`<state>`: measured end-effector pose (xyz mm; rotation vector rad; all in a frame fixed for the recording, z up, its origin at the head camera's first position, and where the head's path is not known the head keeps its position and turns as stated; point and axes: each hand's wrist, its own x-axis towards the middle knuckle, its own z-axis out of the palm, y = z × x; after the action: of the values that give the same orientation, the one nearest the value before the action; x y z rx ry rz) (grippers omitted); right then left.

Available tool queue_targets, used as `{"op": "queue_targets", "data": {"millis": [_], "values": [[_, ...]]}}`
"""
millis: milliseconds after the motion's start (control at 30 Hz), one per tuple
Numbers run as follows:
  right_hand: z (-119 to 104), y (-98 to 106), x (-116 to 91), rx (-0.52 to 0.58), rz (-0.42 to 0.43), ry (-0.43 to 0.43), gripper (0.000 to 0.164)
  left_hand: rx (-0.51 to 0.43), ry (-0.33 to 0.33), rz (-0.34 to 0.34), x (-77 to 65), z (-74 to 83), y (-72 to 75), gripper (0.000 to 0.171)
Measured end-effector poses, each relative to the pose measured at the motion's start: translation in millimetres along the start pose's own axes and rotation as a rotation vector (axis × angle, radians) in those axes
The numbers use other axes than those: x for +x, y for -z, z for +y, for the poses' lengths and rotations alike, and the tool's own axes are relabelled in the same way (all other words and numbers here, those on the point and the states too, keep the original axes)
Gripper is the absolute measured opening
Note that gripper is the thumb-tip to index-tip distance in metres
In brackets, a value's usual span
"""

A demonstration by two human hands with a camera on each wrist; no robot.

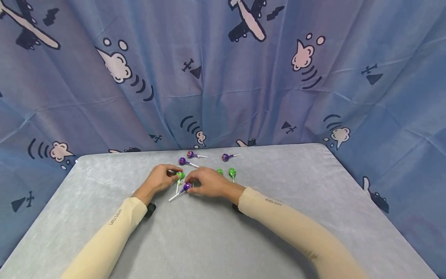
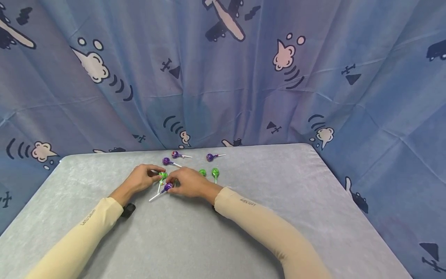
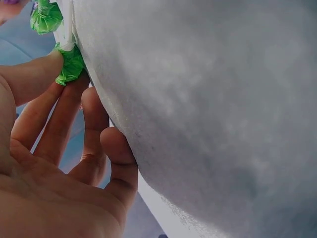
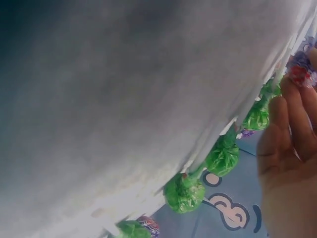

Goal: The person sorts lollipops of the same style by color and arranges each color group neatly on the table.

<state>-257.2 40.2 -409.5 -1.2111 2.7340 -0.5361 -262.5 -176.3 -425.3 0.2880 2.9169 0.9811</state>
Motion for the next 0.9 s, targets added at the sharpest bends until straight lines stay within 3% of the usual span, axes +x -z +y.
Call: {"op": "queue_targets", "data": {"millis": [500,900], "values": [[-1.9,-4.4,-1.9,-0.024,-0.029,-0.007,0.032,-0.007,-0.025,0.016,-0.4,-0.9,0.6,0.027],[-0.9,-3.0,-2.9,0.031,-0.025,-0.015,0.032,-0.005,-0.026,0.012,-1.1,-0.8,0.8,0.028]]}}
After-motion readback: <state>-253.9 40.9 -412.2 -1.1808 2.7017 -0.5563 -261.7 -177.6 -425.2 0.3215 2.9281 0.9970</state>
